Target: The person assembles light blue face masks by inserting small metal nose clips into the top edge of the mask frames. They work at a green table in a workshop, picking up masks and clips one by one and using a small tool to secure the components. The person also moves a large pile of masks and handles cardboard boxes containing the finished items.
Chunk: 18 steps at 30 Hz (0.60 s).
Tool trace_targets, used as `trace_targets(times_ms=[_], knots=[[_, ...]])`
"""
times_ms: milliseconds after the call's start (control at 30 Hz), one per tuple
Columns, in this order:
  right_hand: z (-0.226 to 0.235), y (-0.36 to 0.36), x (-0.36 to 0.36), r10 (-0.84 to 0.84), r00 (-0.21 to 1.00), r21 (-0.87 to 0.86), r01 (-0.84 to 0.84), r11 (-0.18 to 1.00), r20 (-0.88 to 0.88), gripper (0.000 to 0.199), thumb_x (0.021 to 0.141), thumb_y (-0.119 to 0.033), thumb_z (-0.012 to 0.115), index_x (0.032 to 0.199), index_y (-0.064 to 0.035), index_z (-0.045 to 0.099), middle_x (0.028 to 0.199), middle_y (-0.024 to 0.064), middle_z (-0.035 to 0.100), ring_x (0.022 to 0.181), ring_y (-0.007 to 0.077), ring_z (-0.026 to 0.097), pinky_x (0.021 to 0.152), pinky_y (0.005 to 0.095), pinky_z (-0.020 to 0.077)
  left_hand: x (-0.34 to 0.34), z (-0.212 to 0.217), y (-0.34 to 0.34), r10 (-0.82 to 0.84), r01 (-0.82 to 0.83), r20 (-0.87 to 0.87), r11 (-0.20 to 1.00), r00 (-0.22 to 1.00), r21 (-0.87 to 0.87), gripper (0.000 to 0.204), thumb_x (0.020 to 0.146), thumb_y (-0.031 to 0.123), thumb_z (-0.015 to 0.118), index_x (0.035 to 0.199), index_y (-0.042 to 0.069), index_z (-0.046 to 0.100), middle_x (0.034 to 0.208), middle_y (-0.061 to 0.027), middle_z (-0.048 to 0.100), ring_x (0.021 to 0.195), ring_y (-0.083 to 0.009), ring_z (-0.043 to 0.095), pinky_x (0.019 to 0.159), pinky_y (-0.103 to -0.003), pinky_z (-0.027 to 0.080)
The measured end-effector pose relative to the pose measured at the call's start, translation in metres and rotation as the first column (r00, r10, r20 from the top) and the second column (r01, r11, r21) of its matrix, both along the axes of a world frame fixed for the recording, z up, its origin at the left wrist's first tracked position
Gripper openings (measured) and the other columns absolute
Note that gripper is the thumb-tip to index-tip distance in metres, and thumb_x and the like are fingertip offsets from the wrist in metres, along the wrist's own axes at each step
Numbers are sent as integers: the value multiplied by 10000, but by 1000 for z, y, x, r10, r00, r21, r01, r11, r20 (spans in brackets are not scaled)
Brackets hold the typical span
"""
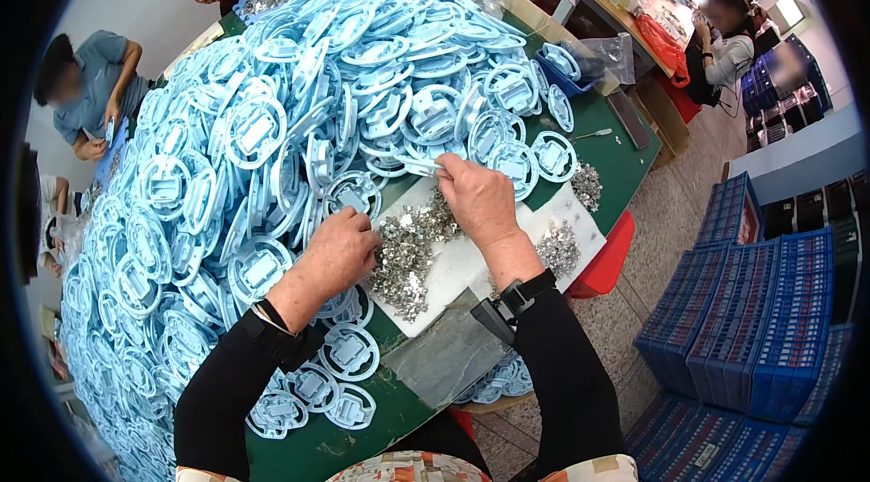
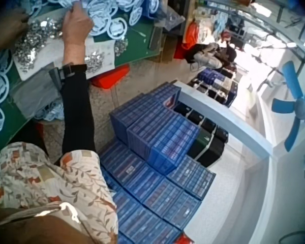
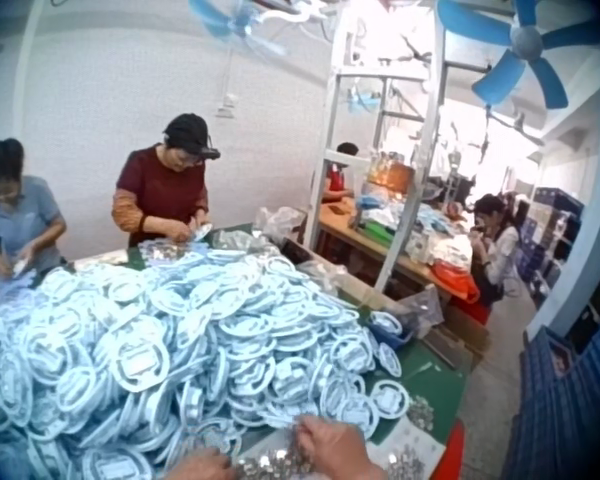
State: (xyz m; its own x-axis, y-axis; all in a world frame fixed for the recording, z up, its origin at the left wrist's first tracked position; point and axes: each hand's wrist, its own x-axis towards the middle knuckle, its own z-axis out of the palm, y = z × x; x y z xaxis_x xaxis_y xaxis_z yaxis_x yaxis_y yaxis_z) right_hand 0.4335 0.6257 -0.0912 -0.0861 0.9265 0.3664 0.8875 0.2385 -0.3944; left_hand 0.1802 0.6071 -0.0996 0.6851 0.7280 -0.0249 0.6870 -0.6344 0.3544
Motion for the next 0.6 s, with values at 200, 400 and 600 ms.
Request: trace_targets(times_ms=[200, 400, 600], knots=[[8, 21, 19, -37, 994, -129, 24, 991, -99, 146, 941, -229, 687, 1052, -134, 682, 768, 133, 715, 709, 359, 697, 614, 451, 539, 25, -10, 14, 293, -261, 185, 948, 938, -179, 129, 848, 104, 633, 917, 28, 710, 901, -181, 668, 853, -394, 664, 794, -492, 544], [6, 27, 31, -62, 983, -260, 16, 965, -170, 190, 964, -199, 680, 1117, -86, 677, 793, 104, 734, 655, 220, 688, 606, 353, 535, 65, -23, 37, 450, -460, -95, 864, 888, -207, 170, 834, 56, 623, 978, 7, 700, 1018, -215, 715, 917, -390, 706, 829, -480, 573], [7, 40, 41, -96, 958, -285, 16, 958, -269, 235, 977, -200, 680, 1161, -56, 668, 810, 71, 744, 626, 116, 665, 603, 276, 526, 76, -33, 35, 407, -415, -135, 909, 903, -38, 204, 838, 79, 638, 1019, 19, 710, 1028, -202, 718, 962, -361, 718, 806, -453, 582]])
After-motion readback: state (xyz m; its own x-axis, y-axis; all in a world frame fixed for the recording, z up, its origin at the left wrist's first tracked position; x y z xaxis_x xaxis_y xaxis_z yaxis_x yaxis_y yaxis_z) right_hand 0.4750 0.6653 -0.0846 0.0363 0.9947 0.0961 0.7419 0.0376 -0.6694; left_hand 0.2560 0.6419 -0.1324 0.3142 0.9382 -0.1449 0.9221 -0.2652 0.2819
